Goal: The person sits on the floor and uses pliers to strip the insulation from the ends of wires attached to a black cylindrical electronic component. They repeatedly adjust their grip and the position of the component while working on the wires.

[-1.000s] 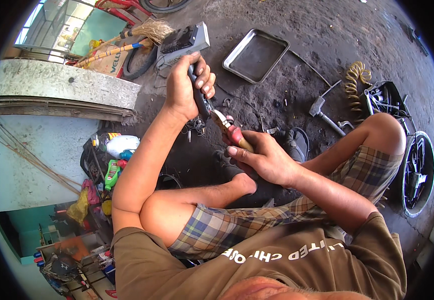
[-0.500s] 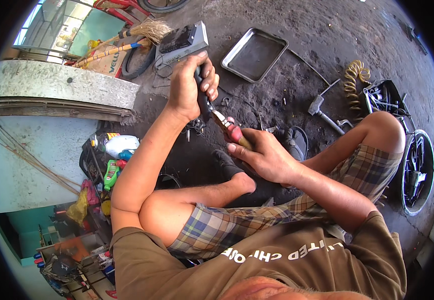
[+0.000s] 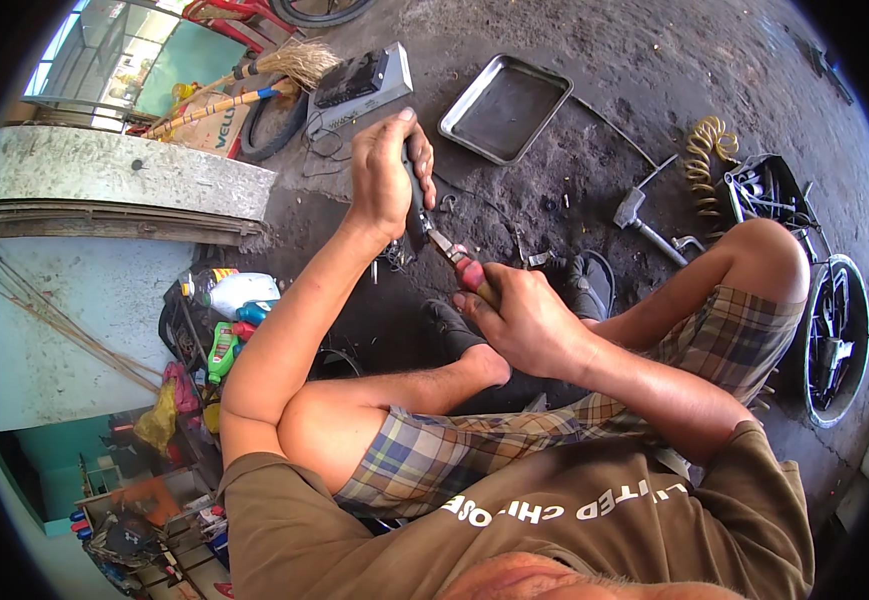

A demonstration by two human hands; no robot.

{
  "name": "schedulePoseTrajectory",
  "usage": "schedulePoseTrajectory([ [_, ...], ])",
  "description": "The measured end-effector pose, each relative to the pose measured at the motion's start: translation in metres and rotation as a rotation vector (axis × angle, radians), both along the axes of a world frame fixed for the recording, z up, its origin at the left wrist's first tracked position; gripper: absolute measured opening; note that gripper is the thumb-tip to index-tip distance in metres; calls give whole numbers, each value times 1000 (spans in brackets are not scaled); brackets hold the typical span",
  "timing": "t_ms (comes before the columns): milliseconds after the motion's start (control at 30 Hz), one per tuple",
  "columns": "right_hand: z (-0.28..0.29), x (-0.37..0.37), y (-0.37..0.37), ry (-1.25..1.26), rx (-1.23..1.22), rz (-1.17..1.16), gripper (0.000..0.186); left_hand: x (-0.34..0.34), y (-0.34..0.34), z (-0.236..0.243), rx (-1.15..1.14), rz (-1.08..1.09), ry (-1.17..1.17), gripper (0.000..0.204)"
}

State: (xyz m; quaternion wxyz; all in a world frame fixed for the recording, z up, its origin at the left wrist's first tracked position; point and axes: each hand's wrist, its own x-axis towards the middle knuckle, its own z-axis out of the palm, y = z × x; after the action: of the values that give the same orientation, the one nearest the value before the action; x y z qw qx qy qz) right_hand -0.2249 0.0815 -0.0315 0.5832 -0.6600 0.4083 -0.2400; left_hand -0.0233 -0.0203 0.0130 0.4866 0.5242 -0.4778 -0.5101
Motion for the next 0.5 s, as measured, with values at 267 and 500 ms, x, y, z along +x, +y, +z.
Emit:
schedulePoseTrajectory([
  [267,2,-2,-3,-31,108,35,41,4,-4,-5,33,9,106,44],
  [500,11,-4,-9,-72,451,111,40,3,-2,-5,11,-5,93,46],
])
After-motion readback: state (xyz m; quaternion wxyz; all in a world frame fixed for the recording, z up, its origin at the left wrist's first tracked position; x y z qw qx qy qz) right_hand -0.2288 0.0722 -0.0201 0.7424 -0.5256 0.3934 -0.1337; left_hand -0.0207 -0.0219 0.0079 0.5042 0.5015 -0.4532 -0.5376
